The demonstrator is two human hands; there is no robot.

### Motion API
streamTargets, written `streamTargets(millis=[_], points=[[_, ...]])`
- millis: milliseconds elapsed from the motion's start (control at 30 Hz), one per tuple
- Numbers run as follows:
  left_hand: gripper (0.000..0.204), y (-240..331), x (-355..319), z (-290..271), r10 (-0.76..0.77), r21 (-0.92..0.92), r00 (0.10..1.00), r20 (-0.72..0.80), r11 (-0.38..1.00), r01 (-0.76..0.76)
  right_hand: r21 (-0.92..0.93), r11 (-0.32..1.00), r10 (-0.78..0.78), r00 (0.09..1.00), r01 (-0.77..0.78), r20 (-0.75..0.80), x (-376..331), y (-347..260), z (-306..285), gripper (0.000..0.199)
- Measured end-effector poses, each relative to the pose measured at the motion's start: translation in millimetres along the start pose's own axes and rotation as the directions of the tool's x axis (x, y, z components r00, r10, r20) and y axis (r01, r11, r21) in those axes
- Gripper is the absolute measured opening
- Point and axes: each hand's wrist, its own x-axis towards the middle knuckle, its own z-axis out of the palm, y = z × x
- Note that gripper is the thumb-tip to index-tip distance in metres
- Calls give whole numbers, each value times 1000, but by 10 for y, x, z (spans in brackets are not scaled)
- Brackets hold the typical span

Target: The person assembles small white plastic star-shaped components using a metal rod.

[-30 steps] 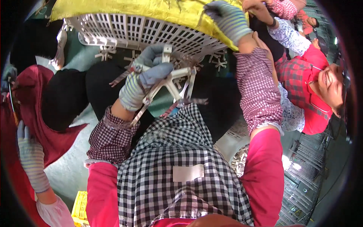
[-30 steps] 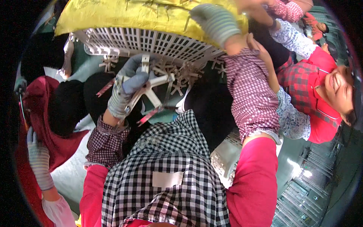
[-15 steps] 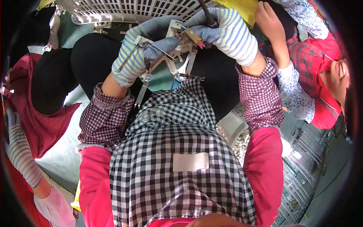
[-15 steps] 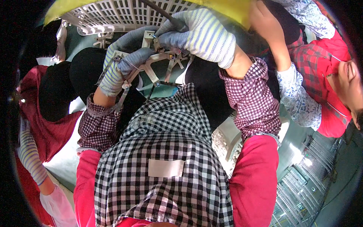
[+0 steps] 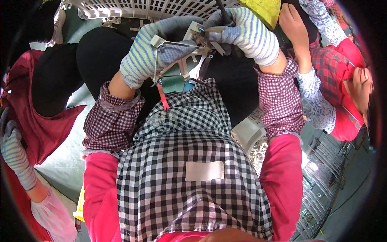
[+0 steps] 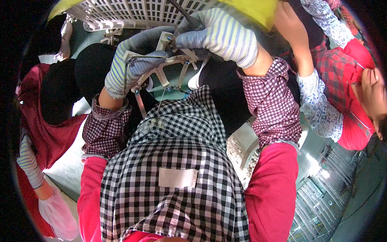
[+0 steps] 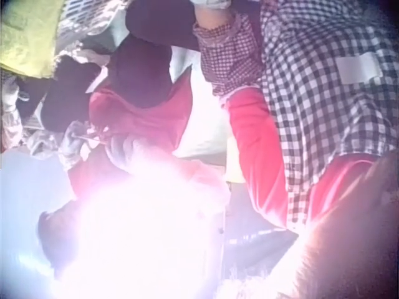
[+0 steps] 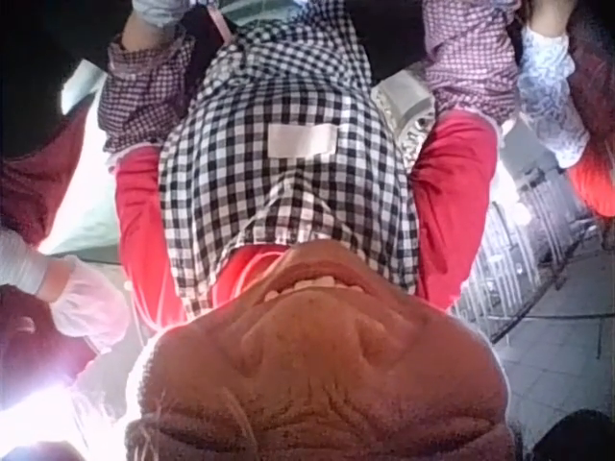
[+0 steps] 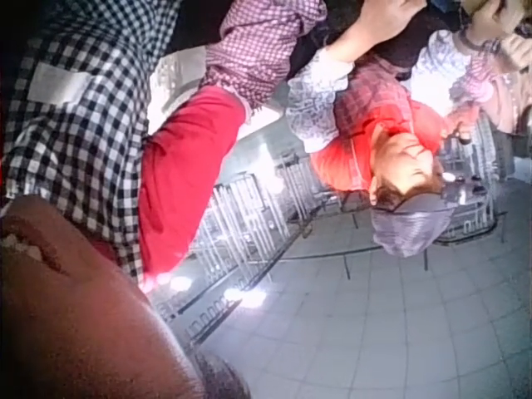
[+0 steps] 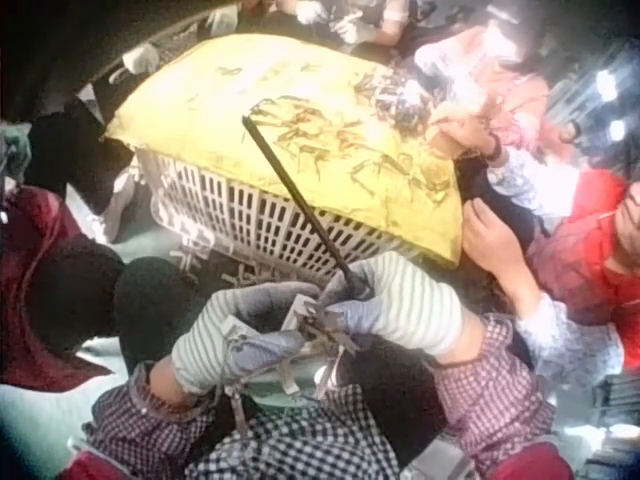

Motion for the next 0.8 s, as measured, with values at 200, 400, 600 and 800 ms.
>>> streamTargets(millis=[200, 400, 600, 800], points=[[48, -58, -50, 46, -27, 107, 995, 98, 994, 17, -182, 983, -10, 1000, 14, 19, -59, -47, 34, 28], [60, -27, -46, 62, -41, -9, 984, 173, 999, 44, 9, 999, 43, 998, -43, 35, -133, 94, 52, 26], [79, -13, -162, 7, -12, -250, 932, 361, 962, 109, -62, 998, 28, 999, -26, 17, -199, 117, 68, 25], [69, 101, -229, -69, -158, -298, 831, 534, 884, 360, -172, 985, -8, 999, 15, 41, -304, 51, 114, 24]])
